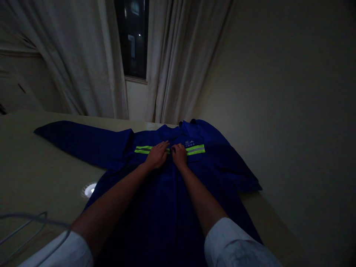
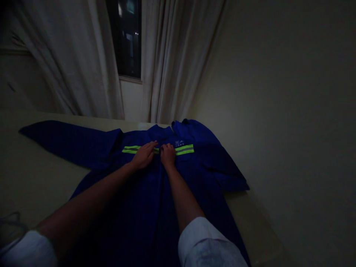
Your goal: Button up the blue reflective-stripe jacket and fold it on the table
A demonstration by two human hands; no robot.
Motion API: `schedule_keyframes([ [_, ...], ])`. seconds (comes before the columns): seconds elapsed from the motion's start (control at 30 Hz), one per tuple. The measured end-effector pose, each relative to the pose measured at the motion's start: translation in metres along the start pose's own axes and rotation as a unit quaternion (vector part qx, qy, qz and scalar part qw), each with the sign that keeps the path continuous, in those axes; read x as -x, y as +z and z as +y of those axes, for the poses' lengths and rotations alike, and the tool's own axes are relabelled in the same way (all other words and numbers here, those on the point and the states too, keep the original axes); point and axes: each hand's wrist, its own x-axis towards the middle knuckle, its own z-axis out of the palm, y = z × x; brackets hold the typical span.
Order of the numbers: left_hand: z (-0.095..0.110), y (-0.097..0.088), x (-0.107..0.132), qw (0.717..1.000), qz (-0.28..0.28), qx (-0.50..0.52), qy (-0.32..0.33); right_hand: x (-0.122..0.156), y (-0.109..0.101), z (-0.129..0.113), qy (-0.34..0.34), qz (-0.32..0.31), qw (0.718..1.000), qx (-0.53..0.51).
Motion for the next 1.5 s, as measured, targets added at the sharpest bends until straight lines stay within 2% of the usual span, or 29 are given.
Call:
schedule_keyframes([
  [0.07, 0.001, 0.017, -0.011, 1.000, -0.026, 0.002, -0.013, 0.001, 0.000, 0.001, -0.006, 0.001, 1.000, 0.002],
  [0.13, -0.002, 0.026, -0.013, 0.999, -0.044, -0.009, -0.021, 0.001, -0.001, 0.000, -0.016, -0.001, 1.000, 0.005],
  [0.3, -0.005, 0.026, -0.011, 0.999, -0.045, -0.006, -0.019, 0.000, -0.014, -0.004, -0.019, -0.041, 0.998, 0.034],
  [0.4, -0.006, 0.025, -0.014, 0.998, -0.055, 0.001, -0.035, 0.011, -0.032, -0.007, -0.073, -0.087, 0.991, 0.068],
  [0.47, -0.006, 0.025, -0.015, 0.997, -0.060, 0.000, -0.038, 0.031, -0.048, -0.008, -0.118, -0.117, 0.983, 0.074],
  [0.53, -0.005, 0.026, -0.014, 0.997, -0.063, -0.009, -0.032, 0.061, -0.068, -0.010, -0.138, -0.146, 0.978, 0.058],
  [0.63, -0.005, 0.028, -0.012, 0.998, -0.061, -0.029, -0.017, 0.120, -0.104, -0.013, -0.154, -0.189, 0.970, 0.022],
  [0.73, -0.007, 0.033, -0.010, 0.998, -0.053, -0.037, -0.003, 0.194, -0.138, -0.019, -0.175, -0.211, 0.962, 0.002],
  [0.8, -0.008, 0.037, -0.010, 0.998, -0.050, -0.039, 0.004, 0.249, -0.152, -0.024, -0.190, -0.206, 0.960, 0.011],
  [0.93, -0.007, 0.035, -0.009, 0.998, -0.025, -0.058, 0.010, 0.355, -0.154, -0.026, -0.259, -0.140, 0.955, 0.032],
  [1.0, -0.002, 0.028, -0.007, 0.997, 0.014, -0.077, 0.018, 0.391, -0.150, -0.023, -0.268, -0.105, 0.957, 0.039],
  [1.07, 0.010, 0.019, -0.003, 0.994, 0.035, -0.095, 0.044, 0.410, -0.151, -0.023, -0.233, -0.099, 0.967, 0.035],
  [1.17, 0.045, 0.013, 0.019, 0.993, 0.005, -0.101, 0.062, 0.416, -0.161, -0.029, -0.120, -0.129, 0.984, -0.019],
  [1.27, 0.086, 0.022, 0.063, 0.996, -0.034, -0.077, 0.009, 0.414, -0.170, -0.039, -0.052, -0.148, 0.985, -0.067],
  [1.33, 0.105, 0.033, 0.095, 0.997, -0.055, -0.058, -0.008, 0.414, -0.172, -0.043, -0.062, -0.157, 0.984, -0.054],
  [1.4, 0.112, 0.041, 0.120, 0.996, -0.073, -0.045, 0.000, 0.419, -0.174, -0.042, -0.112, -0.168, 0.979, -0.019],
  [1.5, 0.112, 0.042, 0.137, 0.997, -0.073, -0.030, 0.003, 0.430, -0.183, -0.037, -0.197, -0.177, 0.964, 0.017],
])
